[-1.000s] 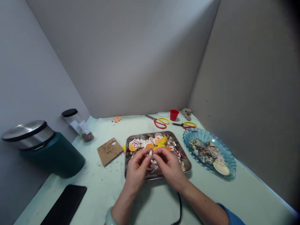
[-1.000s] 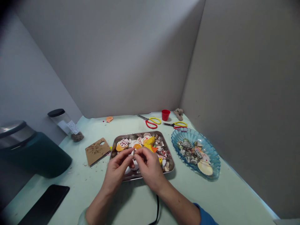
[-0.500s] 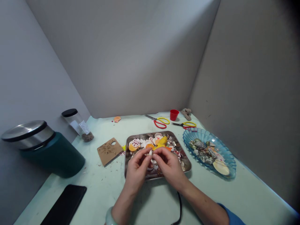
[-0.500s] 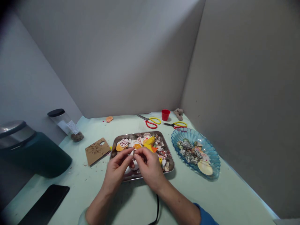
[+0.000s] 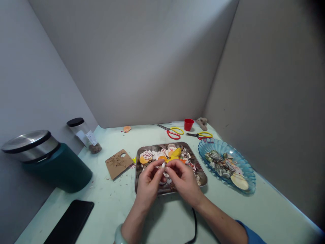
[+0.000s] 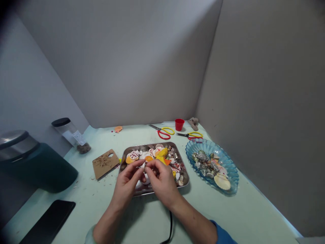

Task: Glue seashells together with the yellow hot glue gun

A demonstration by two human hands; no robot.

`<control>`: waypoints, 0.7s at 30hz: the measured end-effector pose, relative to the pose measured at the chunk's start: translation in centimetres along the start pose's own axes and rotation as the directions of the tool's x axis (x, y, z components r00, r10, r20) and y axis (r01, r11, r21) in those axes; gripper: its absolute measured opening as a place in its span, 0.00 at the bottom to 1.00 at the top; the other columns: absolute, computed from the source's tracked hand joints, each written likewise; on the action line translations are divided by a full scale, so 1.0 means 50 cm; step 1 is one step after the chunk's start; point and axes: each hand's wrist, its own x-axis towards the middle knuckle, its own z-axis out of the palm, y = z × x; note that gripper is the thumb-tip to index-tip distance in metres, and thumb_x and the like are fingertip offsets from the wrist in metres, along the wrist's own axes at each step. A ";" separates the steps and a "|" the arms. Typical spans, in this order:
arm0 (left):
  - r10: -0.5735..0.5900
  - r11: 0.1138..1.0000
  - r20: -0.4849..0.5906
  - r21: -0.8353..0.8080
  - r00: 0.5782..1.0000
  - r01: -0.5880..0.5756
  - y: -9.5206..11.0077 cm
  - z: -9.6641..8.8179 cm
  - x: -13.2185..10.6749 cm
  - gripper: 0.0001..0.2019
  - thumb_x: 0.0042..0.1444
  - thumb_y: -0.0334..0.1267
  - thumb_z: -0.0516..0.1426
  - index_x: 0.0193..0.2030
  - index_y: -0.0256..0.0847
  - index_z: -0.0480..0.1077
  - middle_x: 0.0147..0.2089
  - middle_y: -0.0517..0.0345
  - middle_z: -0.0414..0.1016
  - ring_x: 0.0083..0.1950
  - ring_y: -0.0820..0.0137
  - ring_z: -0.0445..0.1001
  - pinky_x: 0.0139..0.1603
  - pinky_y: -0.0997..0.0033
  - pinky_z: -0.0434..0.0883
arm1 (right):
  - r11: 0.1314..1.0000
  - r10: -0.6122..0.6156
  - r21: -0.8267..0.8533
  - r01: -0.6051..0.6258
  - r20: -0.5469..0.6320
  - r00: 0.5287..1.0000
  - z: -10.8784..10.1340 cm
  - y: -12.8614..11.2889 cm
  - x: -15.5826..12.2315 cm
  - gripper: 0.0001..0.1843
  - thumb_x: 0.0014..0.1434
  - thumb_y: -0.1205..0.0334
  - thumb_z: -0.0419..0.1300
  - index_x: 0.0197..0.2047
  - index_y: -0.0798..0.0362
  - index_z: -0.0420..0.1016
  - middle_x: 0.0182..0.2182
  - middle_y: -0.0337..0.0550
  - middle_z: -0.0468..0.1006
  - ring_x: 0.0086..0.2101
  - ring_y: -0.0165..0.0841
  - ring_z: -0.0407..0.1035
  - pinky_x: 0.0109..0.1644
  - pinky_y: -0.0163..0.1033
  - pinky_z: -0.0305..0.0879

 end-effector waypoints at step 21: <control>0.018 1.000 0.004 0.006 1.000 -0.018 0.003 0.001 0.002 0.15 0.53 0.41 0.61 0.46 0.36 0.73 0.26 0.60 0.73 0.26 0.73 0.70 0.28 0.75 0.69 | 0.999 -0.004 -0.044 0.004 -0.001 1.000 0.002 -0.004 0.003 0.05 0.60 0.63 0.56 0.31 0.52 0.69 0.24 0.36 0.72 0.24 0.29 0.67 0.28 0.32 0.62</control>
